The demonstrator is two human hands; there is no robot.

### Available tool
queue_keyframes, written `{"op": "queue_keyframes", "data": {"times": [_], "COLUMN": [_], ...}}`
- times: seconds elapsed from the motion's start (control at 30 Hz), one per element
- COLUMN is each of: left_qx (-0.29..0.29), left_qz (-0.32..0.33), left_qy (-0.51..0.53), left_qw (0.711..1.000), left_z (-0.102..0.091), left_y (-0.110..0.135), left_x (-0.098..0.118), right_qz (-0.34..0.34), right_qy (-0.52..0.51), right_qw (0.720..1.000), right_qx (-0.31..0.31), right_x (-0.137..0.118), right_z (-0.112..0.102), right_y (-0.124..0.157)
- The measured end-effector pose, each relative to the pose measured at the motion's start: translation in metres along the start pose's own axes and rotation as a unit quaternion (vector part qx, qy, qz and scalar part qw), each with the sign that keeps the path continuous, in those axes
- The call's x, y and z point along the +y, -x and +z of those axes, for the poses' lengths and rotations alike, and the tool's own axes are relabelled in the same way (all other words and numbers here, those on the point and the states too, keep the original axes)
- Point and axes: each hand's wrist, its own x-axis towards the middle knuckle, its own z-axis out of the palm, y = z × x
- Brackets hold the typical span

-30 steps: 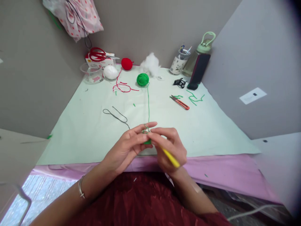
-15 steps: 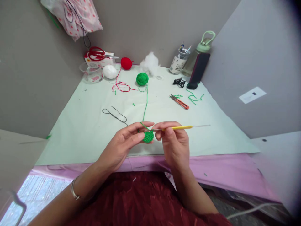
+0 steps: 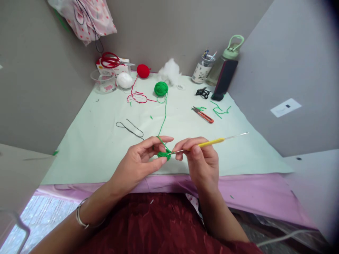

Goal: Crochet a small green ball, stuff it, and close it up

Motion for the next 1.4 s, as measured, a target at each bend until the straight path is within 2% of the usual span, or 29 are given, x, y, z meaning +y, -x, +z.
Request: {"op": "queue_keyframes", "data": {"times": [0.17, 0.3, 0.37, 0.47, 0.6, 0.73, 0.83, 0.93, 1.0, 1.07, 1.1, 1.17, 1.23, 1.27, 1.33, 1.4], "left_qx": [0.006, 0.018, 0.028, 0.045, 0.048, 0.035, 0.053, 0.068, 0.055, 0.026, 0.012, -0.003, 0.004, 0.011, 0.021, 0.033], "left_qz": [0.024, 0.041, 0.052, 0.065, 0.049, 0.006, 0.010, -0.003, -0.034, -0.077, -0.099, -0.128, -0.120, -0.107, -0.074, -0.048], "left_qy": [-0.050, -0.091, -0.106, -0.108, -0.061, -0.006, -0.002, 0.013, 0.061, 0.134, 0.168, 0.212, 0.212, 0.201, 0.174, 0.144], "left_qw": [0.998, 0.995, 0.993, 0.991, 0.996, 0.999, 0.999, 0.998, 0.996, 0.988, 0.981, 0.969, 0.970, 0.974, 0.982, 0.988], "left_z": [0.000, 0.001, 0.002, 0.004, 0.006, 0.005, 0.006, 0.007, 0.008, 0.007, 0.006, 0.004, 0.003, 0.002, 0.002, 0.002], "left_y": [0.002, 0.002, 0.001, 0.000, -0.001, -0.002, -0.002, -0.001, -0.001, -0.002, -0.003, -0.004, -0.005, -0.005, -0.005, -0.005], "left_x": [0.000, 0.001, 0.001, 0.002, -0.001, -0.006, -0.007, -0.006, -0.006, -0.007, -0.008, -0.007, -0.005, -0.003, 0.000, 0.001], "right_qz": [-0.031, -0.091, -0.145, -0.231, -0.288, -0.308, -0.324, -0.325, -0.318, -0.305, -0.295, -0.252, -0.186, -0.153, -0.105, -0.087], "right_qy": [0.047, 0.135, 0.202, 0.314, 0.418, 0.444, 0.451, 0.485, 0.505, 0.497, 0.473, 0.390, 0.277, 0.224, 0.142, 0.100], "right_qw": [0.998, 0.987, 0.968, 0.919, 0.859, 0.838, 0.827, 0.809, 0.801, 0.812, 0.829, 0.886, 0.942, 0.961, 0.981, 0.987], "right_qx": [-0.007, -0.019, -0.036, -0.067, -0.073, -0.079, -0.081, -0.059, -0.036, -0.030, -0.032, -0.019, 0.026, 0.052, 0.083, 0.089], "right_x": [-0.003, -0.006, -0.006, -0.005, -0.005, -0.005, -0.001, 0.005, 0.009, 0.011, 0.011, 0.008, 0.003, 0.001, -0.001, -0.001], "right_z": [0.001, 0.002, 0.001, 0.001, 0.004, 0.006, 0.006, 0.005, 0.005, 0.005, 0.005, 0.005, 0.007, 0.008, 0.011, 0.013], "right_y": [0.002, 0.004, 0.007, 0.012, 0.017, 0.015, 0.014, 0.017, 0.020, 0.022, 0.022, 0.019, 0.014, 0.012, 0.008, 0.006]}}
